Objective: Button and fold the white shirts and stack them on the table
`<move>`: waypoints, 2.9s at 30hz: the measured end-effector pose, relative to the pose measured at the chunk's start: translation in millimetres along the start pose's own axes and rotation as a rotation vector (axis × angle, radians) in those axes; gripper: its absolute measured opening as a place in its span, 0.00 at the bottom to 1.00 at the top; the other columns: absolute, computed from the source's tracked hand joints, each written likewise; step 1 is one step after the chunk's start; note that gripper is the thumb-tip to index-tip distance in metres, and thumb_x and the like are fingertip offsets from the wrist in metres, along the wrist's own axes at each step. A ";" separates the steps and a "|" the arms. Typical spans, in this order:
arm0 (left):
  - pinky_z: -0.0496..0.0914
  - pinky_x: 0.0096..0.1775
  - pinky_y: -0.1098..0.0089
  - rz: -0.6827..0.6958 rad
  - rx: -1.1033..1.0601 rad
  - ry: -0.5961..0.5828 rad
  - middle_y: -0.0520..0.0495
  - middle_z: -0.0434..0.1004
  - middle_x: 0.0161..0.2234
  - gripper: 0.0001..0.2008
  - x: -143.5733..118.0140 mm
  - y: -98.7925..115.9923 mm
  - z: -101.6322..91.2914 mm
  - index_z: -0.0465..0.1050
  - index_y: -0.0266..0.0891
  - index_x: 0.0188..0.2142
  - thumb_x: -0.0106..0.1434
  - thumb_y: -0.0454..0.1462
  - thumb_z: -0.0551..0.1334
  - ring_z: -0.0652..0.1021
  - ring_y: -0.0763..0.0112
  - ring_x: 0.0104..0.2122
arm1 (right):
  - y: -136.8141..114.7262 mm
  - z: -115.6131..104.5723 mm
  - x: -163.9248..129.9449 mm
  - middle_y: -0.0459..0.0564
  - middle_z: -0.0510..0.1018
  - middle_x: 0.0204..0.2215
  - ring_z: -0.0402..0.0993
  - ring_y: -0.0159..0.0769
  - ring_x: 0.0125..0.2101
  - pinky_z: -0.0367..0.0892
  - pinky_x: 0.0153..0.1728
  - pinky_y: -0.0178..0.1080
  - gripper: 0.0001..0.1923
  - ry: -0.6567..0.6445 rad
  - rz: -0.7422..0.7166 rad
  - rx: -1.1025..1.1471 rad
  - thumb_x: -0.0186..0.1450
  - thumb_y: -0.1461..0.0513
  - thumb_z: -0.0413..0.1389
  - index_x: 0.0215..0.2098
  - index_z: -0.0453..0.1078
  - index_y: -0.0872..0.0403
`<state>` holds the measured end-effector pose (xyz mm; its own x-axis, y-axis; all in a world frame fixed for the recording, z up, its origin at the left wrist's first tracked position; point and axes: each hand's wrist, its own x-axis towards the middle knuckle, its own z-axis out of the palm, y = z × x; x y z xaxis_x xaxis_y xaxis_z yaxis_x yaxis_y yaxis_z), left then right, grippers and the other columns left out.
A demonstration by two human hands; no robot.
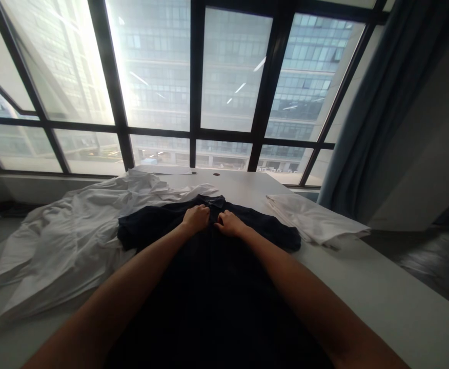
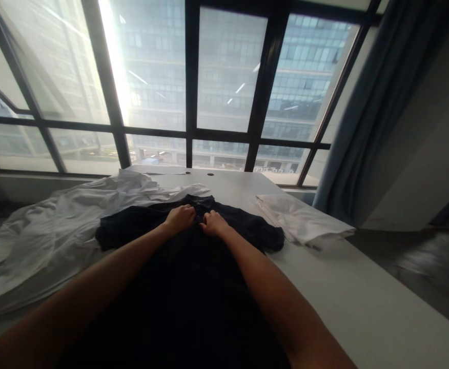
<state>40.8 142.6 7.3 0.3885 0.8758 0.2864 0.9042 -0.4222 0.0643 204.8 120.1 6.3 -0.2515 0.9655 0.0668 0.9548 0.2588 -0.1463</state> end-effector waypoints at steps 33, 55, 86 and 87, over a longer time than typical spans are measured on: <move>0.56 0.17 0.77 -0.360 -0.977 -0.233 0.55 0.65 0.16 0.11 -29.0 18.4 8.1 0.71 0.35 0.24 0.62 0.38 0.61 0.65 0.79 0.13 | -4.7 18.0 -27.0 0.48 0.79 0.26 0.75 0.35 0.28 0.68 0.32 0.33 0.08 0.269 0.131 0.707 0.59 0.63 0.52 0.30 0.74 0.56; 0.54 0.17 0.78 -0.288 -1.095 -0.120 0.57 0.62 0.15 0.18 -45.1 18.6 10.9 0.70 0.35 0.23 0.60 0.47 0.63 0.62 0.82 0.13 | -10.1 30.1 -42.9 0.52 0.83 0.32 0.78 0.38 0.31 0.72 0.38 0.38 0.09 0.482 -0.075 0.704 0.59 0.60 0.57 0.34 0.77 0.57; 0.53 0.21 0.76 -0.224 -1.054 0.023 0.57 0.62 0.15 0.11 -43.7 22.0 19.1 0.66 0.37 0.18 0.56 0.36 0.57 0.61 0.80 0.16 | -10.9 34.2 -39.9 0.51 0.82 0.31 0.79 0.38 0.33 0.70 0.37 0.36 0.04 0.494 -0.075 0.559 0.60 0.65 0.59 0.34 0.76 0.54; 0.54 0.22 0.76 -0.217 -1.058 0.021 0.56 0.63 0.16 0.11 -44.0 21.8 18.8 0.66 0.37 0.19 0.56 0.37 0.57 0.61 0.79 0.17 | -11.4 32.8 -41.3 0.51 0.82 0.31 0.78 0.38 0.33 0.69 0.38 0.36 0.04 0.486 -0.070 0.537 0.60 0.65 0.59 0.34 0.76 0.54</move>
<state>46.7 99.2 -21.9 0.2258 0.9564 0.1851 0.3379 -0.2551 0.9059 199.2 78.1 -27.1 -0.0915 0.8573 0.5066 0.6981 0.4180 -0.5814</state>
